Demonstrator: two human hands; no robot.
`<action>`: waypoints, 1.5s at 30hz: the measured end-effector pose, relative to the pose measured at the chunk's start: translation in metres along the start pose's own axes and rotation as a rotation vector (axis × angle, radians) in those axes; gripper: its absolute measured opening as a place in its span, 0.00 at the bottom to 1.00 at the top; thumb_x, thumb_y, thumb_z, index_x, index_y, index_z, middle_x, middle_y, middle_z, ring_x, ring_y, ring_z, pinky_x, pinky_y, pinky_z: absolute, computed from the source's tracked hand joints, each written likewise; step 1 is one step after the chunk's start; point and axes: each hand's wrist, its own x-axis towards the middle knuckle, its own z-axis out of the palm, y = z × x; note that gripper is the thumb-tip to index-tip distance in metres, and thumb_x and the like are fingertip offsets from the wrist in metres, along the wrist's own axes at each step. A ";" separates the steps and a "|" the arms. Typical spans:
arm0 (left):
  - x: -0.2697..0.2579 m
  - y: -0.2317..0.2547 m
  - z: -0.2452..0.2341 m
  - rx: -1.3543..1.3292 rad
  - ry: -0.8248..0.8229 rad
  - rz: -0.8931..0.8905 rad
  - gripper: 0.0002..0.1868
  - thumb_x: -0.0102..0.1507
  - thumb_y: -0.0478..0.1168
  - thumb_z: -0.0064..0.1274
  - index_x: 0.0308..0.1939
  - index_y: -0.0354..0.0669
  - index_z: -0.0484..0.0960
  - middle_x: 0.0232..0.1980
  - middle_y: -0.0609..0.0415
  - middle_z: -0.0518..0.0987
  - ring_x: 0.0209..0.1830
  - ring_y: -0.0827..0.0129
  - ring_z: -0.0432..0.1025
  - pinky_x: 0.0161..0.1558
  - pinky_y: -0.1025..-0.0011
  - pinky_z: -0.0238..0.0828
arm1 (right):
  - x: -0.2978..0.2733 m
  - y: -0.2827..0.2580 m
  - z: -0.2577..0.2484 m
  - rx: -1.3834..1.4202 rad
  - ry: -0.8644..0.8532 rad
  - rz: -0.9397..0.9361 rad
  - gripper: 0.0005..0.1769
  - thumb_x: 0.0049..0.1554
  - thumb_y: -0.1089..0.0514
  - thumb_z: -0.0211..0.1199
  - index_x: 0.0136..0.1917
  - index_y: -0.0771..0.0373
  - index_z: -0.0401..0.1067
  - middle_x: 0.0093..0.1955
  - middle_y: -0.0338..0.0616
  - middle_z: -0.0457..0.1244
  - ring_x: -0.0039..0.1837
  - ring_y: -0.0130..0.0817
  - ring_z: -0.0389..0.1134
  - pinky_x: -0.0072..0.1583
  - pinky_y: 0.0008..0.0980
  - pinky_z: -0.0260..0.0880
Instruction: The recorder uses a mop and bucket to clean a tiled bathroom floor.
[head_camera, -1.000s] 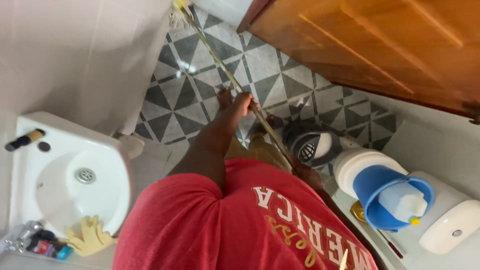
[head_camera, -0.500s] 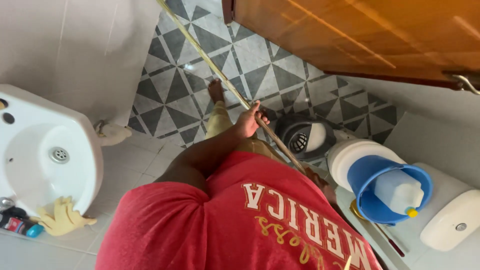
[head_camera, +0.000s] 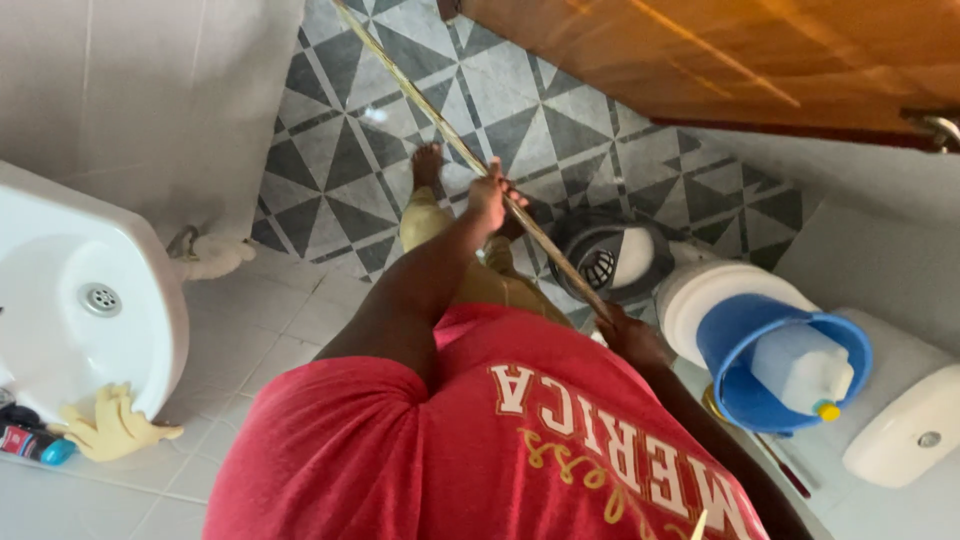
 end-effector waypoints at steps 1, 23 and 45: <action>0.025 0.018 -0.015 0.002 -0.005 0.005 0.23 0.67 0.57 0.54 0.30 0.46 0.67 0.23 0.55 0.66 0.20 0.60 0.65 0.28 0.48 0.72 | 0.019 -0.007 0.014 0.001 0.006 -0.004 0.26 0.63 0.42 0.54 0.72 0.48 0.60 0.41 0.62 0.70 0.44 0.64 0.72 0.43 0.61 0.69; 0.127 0.083 -0.056 0.702 -0.010 -0.452 0.03 0.65 0.40 0.47 0.39 0.47 0.73 0.32 0.51 0.77 0.33 0.51 0.78 0.39 0.43 0.78 | 0.007 -0.212 -0.048 0.793 -0.224 0.106 0.40 0.61 0.59 0.61 0.83 0.53 0.52 0.49 0.43 0.61 0.45 0.30 0.60 0.46 0.32 0.60; 0.066 0.045 -0.076 0.757 -0.145 -0.449 0.05 0.65 0.43 0.49 0.35 0.50 0.74 0.29 0.56 0.76 0.31 0.56 0.79 0.26 0.52 0.71 | -0.029 -0.258 -0.056 1.077 -0.383 0.605 0.43 0.60 0.59 0.57 0.83 0.35 0.47 0.27 0.35 0.52 0.23 0.25 0.48 0.26 0.28 0.52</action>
